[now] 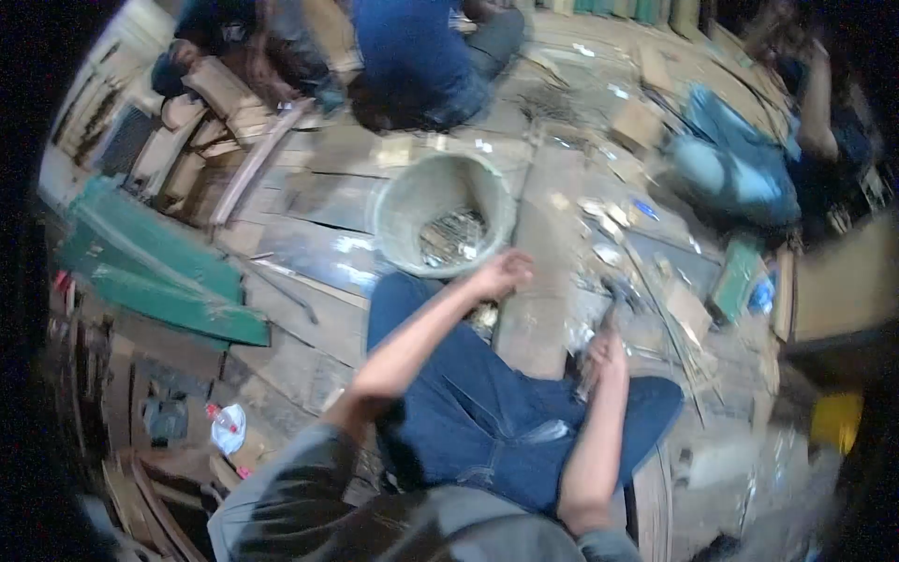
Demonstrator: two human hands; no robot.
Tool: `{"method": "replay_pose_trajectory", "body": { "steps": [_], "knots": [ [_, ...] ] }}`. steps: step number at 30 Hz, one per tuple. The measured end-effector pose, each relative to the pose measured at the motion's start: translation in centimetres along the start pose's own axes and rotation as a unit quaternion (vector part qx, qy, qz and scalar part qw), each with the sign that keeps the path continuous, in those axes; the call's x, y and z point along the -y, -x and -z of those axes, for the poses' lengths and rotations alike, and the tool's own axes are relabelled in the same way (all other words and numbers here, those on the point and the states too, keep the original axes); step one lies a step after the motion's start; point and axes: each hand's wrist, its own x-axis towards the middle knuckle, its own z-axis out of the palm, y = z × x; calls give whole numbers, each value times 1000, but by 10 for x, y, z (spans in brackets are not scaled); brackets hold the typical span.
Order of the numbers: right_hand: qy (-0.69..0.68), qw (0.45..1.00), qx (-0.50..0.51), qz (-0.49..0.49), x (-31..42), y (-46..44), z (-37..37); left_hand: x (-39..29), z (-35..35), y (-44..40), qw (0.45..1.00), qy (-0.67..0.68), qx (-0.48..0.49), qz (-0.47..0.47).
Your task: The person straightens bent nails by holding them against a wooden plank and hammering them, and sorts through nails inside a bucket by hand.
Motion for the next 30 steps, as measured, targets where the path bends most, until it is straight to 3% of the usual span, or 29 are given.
{"method": "replay_pose_trajectory", "body": {
  "steps": [1,2,3,4,6,10,13,20,21,22,24,25,26,28,30],
  "knots": [
    [47,987,-112,108,-6,28,-32,-18,3,6,996,-89,0,-15],
    [76,981,-173,53,-4,15,-27,-43,13,22,993,93,33,59],
    [-59,995,-40,-70,1,-2,-8,-59,21,34,978,204,52,14],
    [-19,996,-79,-41,0,9,-17,-73,23,49,935,343,87,0],
    [-31,997,-45,-58,2,8,-15,-112,19,84,865,489,107,-21],
    [-32,997,-10,-70,3,-4,-15,-148,15,126,766,609,181,-101],
    [-24,997,-52,-55,2,0,-18,-161,8,141,748,613,209,-143],
    [-56,997,-17,-42,5,9,-27,-180,-2,151,776,581,193,-150],
    [-19,998,-56,-6,5,9,-31,-182,-4,155,789,577,158,-138],
    [13,999,-32,34,-2,2,-18,-181,-6,155,790,576,159,-138],
    [13,999,-37,-5,-2,-8,-6,-191,-11,159,820,542,124,-139],
    [29,997,-64,25,-4,-6,-14,-179,-11,154,826,539,95,-138],
    [16,1000,6,1,-8,-26,17,-184,-10,152,857,492,72,-135],
    [3,999,-43,11,-4,-12,-2,-180,-7,141,881,450,53,-133],
    [-18,999,-26,-2,0,-8,-10,-172,-3,121,923,362,57,-116]
  ]
}}
